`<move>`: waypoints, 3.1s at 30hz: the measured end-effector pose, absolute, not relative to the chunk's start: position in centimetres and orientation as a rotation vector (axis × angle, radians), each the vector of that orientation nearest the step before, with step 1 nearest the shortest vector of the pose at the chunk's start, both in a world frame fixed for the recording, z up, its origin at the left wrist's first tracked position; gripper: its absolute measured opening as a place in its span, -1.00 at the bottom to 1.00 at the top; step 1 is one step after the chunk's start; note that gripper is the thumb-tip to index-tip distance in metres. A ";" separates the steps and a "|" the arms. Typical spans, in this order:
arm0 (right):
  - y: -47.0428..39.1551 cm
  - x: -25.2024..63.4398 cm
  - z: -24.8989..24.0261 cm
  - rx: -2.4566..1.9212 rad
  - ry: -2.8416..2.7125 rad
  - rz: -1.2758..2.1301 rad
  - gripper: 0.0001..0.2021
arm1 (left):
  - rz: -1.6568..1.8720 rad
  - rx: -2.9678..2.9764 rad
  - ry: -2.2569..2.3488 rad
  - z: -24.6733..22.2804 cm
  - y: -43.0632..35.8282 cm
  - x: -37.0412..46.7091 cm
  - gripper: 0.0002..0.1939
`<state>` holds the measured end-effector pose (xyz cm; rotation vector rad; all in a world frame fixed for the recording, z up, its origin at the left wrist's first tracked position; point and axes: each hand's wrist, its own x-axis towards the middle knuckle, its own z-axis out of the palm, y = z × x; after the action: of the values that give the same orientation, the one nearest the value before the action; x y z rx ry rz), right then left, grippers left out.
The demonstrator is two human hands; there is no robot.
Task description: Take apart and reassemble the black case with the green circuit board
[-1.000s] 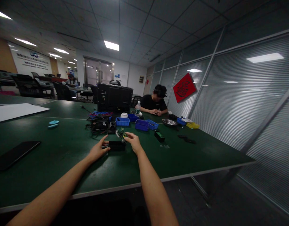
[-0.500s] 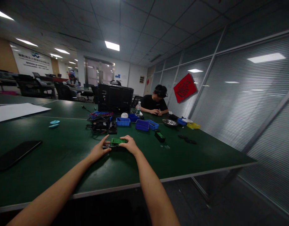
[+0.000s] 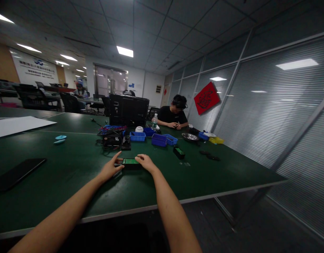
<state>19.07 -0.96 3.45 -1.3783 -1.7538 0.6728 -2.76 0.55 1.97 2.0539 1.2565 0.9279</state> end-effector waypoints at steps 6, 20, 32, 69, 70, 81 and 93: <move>-0.3 19.5 2.5 -1.568 -1.855 0.493 -0.51 | 0.914 2.066 1.293 2.1 0.4 -2.7 -0.20; 0.5 23.5 2.1 -2.095 -1.313 0.103 -0.65 | 0.928 2.080 1.274 1.1 1.1 -2.9 -0.23; -0.6 20.1 2.7 -2.084 -1.586 0.069 -0.50 | 0.905 2.076 1.265 1.7 0.6 -2.9 -0.25; 0.1 16.4 1.0 -1.053 -1.429 1.325 -0.73 | 0.976 2.295 1.487 1.6 0.3 -2.8 -0.48; 0.1 16.5 1.0 -1.056 -1.436 1.323 -0.74 | 0.959 2.285 1.510 1.7 0.3 -2.8 -0.50; 0.0 17.0 1.2 -1.075 -1.406 1.312 -0.76 | 0.842 1.896 2.087 3.6 1.5 -7.9 -0.44; 0.0 16.9 1.2 -1.099 -1.416 1.266 -0.79 | 1.042 1.219 2.562 4.9 2.0 -18.5 -0.28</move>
<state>16.92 -0.03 1.22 -1.0990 -1.4163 1.2663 -18.53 1.96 4.91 1.2194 2.5622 1.0417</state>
